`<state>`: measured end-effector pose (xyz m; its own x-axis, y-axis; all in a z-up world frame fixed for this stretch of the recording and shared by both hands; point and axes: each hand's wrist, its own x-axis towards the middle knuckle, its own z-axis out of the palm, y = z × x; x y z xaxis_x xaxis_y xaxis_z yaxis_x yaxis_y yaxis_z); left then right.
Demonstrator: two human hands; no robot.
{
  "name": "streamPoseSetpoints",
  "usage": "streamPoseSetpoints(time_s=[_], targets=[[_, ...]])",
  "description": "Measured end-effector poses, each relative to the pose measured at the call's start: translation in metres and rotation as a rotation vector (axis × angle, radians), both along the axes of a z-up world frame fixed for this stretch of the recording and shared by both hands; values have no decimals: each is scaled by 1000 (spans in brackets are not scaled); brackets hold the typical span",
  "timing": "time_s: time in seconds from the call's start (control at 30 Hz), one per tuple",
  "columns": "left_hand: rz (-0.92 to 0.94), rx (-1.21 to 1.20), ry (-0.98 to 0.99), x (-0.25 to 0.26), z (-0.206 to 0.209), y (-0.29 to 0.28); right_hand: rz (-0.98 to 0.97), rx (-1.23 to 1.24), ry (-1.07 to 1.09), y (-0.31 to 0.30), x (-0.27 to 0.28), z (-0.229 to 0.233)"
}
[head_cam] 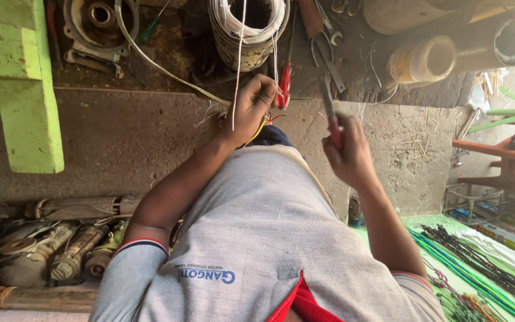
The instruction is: The person winds white wire around a cylindrical object using both hands. They use pliers to cut the wire and manipulate the ends. The person continues winding the wire around the object, adjusting the wire as needed.
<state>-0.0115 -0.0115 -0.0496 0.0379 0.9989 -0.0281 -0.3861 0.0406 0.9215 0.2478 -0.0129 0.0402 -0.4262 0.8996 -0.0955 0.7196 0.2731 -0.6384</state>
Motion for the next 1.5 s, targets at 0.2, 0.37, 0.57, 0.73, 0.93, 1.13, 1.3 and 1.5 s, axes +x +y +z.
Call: streamPoseSetpoints(time_s=[0.2, 0.37, 0.57, 0.73, 0.93, 1.13, 1.3, 1.5], targets=[[116, 75, 62, 0, 0, 2, 265, 190, -28, -11, -19, 6], [236, 208, 427, 1, 11, 3, 133, -159, -65, -4, -25, -1], [312, 275, 541, 3, 15, 5, 110, -97, -111, 3, -27, -10], [304, 274, 510, 5, 13, 8, 143, -326, -57, 10, -27, -14], [286, 259, 496, 2, 16, 5, 173, -332, 72, 10, -28, -10], [324, 301, 567, 2, 22, 7, 127, -97, -127, 7, -36, 5], [261, 154, 441, 4, 26, 7, 134, -28, -151, 2, -42, 9], [338, 336, 579, 2, 25, 7, 166, -14, -193, 3, -43, 7]])
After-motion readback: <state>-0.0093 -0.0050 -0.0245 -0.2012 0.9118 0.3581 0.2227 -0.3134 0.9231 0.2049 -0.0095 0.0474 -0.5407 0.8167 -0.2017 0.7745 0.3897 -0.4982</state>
